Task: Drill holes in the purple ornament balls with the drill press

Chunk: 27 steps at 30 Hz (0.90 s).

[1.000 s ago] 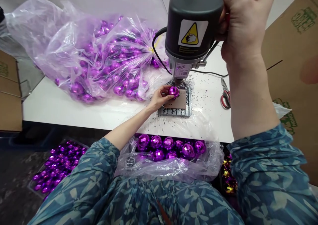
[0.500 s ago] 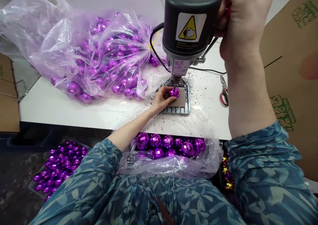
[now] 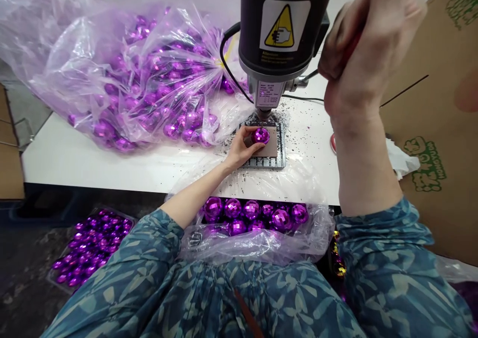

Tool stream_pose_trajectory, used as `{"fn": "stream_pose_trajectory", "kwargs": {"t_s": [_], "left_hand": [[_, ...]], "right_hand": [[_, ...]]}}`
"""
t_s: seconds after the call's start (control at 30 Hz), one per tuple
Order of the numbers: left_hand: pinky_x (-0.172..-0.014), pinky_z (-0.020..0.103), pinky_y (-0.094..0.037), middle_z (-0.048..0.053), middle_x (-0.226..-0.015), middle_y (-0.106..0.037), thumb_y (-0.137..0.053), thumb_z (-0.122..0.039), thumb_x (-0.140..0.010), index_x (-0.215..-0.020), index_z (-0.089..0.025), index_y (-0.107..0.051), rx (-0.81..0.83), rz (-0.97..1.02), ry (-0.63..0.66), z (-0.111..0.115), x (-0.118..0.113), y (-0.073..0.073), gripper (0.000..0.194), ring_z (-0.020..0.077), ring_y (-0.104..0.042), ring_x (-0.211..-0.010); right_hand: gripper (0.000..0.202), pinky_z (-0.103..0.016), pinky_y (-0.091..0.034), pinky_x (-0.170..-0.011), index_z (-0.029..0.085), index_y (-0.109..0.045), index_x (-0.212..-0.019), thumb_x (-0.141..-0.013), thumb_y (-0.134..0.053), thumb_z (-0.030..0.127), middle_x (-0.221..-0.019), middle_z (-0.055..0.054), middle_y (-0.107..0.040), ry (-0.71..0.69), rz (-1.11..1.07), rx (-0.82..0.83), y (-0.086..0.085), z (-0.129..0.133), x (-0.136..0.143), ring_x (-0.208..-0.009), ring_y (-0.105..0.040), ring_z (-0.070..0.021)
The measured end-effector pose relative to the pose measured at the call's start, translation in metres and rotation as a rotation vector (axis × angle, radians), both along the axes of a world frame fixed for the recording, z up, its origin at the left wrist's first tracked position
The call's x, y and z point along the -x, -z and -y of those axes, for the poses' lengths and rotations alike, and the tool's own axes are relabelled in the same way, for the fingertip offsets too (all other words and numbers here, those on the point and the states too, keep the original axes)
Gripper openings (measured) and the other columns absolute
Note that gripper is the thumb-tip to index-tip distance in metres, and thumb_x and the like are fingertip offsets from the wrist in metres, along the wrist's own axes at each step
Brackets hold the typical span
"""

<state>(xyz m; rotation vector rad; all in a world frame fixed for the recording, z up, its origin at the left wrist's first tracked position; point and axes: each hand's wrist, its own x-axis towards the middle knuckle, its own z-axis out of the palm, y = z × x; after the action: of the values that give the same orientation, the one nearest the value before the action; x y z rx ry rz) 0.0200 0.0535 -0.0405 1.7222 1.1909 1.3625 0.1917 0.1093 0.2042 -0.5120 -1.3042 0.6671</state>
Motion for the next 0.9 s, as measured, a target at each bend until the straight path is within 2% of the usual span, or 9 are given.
{"fn": "stream_pose_trajectory", "kwargs": {"t_s": [0.07, 0.17, 0.3, 0.37, 0.47, 0.6, 0.67, 0.77, 0.9], "left_hand": [[-0.110, 0.046, -0.062, 0.012, -0.129, -0.076, -0.090, -0.046, -0.090, -0.128, -0.022, -0.062, -0.005, 0.004, 0.000, 0.000, 0.000, 0.000, 0.053, 0.0281, -0.076, -0.124], [-0.109, 0.047, -0.063, 0.013, -0.130, -0.076, -0.089, -0.048, -0.091, -0.129, -0.022, -0.061, -0.004, 0.009, 0.005, 0.001, 0.000, -0.001, 0.054, 0.0283, -0.077, -0.123], [-0.111, 0.048, -0.062, 0.013, -0.133, -0.075, -0.087, -0.052, -0.092, -0.130, -0.023, -0.061, -0.021, 0.014, 0.023, 0.000, 0.001, 0.001, 0.054, 0.0288, -0.075, -0.126], [-0.113, 0.049, -0.062, 0.013, -0.134, -0.074, -0.087, -0.054, -0.093, -0.132, -0.024, -0.061, -0.048, 0.016, 0.030, -0.001, 0.002, 0.004, 0.055, 0.0293, -0.074, -0.128], [-0.112, 0.049, -0.062, 0.012, -0.135, -0.073, -0.085, -0.056, -0.093, -0.134, -0.025, -0.060, -0.074, 0.017, 0.046, -0.002, 0.003, 0.007, 0.056, 0.0294, -0.074, -0.129], [-0.112, 0.049, -0.062, 0.012, -0.136, -0.072, -0.083, -0.056, -0.095, -0.134, -0.025, -0.060, -0.087, 0.013, 0.067, -0.002, 0.003, 0.007, 0.055, 0.0294, -0.074, -0.129], [-0.112, 0.049, -0.062, 0.012, -0.136, -0.072, -0.083, -0.056, -0.095, -0.135, -0.026, -0.059, -0.082, 0.016, 0.067, -0.001, 0.003, 0.006, 0.055, 0.0295, -0.073, -0.129], [-0.114, 0.049, -0.060, 0.013, -0.138, -0.072, -0.084, -0.056, -0.094, -0.134, -0.026, -0.060, -0.048, 0.014, 0.052, -0.001, 0.003, 0.004, 0.055, 0.0297, -0.073, -0.131], [-0.116, 0.050, -0.059, 0.013, -0.137, -0.073, -0.086, -0.058, -0.091, -0.132, -0.026, -0.061, 0.009, 0.008, 0.028, 0.000, 0.001, 0.001, 0.057, 0.0303, -0.072, -0.132]], "right_hand": [[0.078, -0.020, -0.019, -0.034, 0.017, -0.044, -0.051, -0.079, -0.057, 0.088, -0.042, 0.005, -0.022, 0.037, -0.019, -0.186, 0.015, 0.003, -0.002, -0.034, -0.027, 0.0001], [0.065, -0.018, -0.019, -0.034, 0.017, -0.060, -0.064, -0.090, -0.060, 0.076, -0.049, 0.006, -0.047, 0.118, -0.029, -0.334, 0.033, 0.009, -0.003, -0.035, -0.029, 0.0020], [0.040, -0.021, -0.020, -0.037, 0.024, -0.073, -0.088, -0.099, -0.062, 0.061, -0.078, 0.007, -0.072, 0.172, -0.052, -0.339, 0.047, 0.025, 0.000, -0.039, -0.036, 0.0033], [0.030, -0.020, -0.023, -0.039, 0.028, -0.075, -0.100, -0.102, -0.061, 0.055, -0.095, 0.007, -0.076, 0.179, -0.035, -0.330, 0.052, 0.033, 0.000, -0.042, -0.037, 0.0049], [0.038, -0.022, -0.025, -0.041, 0.030, -0.071, -0.114, -0.104, -0.054, 0.063, -0.115, 0.004, -0.075, 0.241, 0.046, -0.291, 0.062, 0.039, -0.003, -0.045, -0.034, 0.0059], [0.049, -0.021, -0.029, -0.045, 0.027, -0.068, -0.111, -0.104, -0.048, 0.071, -0.107, 0.002, -0.073, 0.342, 0.121, -0.224, 0.073, 0.041, -0.006, -0.047, -0.032, 0.0056], [0.045, -0.019, -0.029, -0.046, 0.028, -0.068, -0.110, -0.105, -0.048, 0.068, -0.090, 0.004, -0.069, 0.309, 0.132, -0.244, 0.076, 0.041, -0.007, -0.045, -0.031, 0.0046], [0.039, -0.022, -0.027, -0.045, 0.031, -0.068, -0.107, -0.104, -0.050, 0.066, -0.064, 0.006, -0.050, 0.248, 0.107, -0.244, 0.082, 0.039, -0.007, -0.042, -0.026, 0.0009], [0.049, -0.029, -0.031, -0.044, 0.031, -0.069, -0.103, -0.100, -0.047, 0.075, -0.058, 0.004, -0.047, 0.278, 0.107, -0.214, 0.097, 0.034, -0.011, -0.040, -0.028, -0.0035]]}}
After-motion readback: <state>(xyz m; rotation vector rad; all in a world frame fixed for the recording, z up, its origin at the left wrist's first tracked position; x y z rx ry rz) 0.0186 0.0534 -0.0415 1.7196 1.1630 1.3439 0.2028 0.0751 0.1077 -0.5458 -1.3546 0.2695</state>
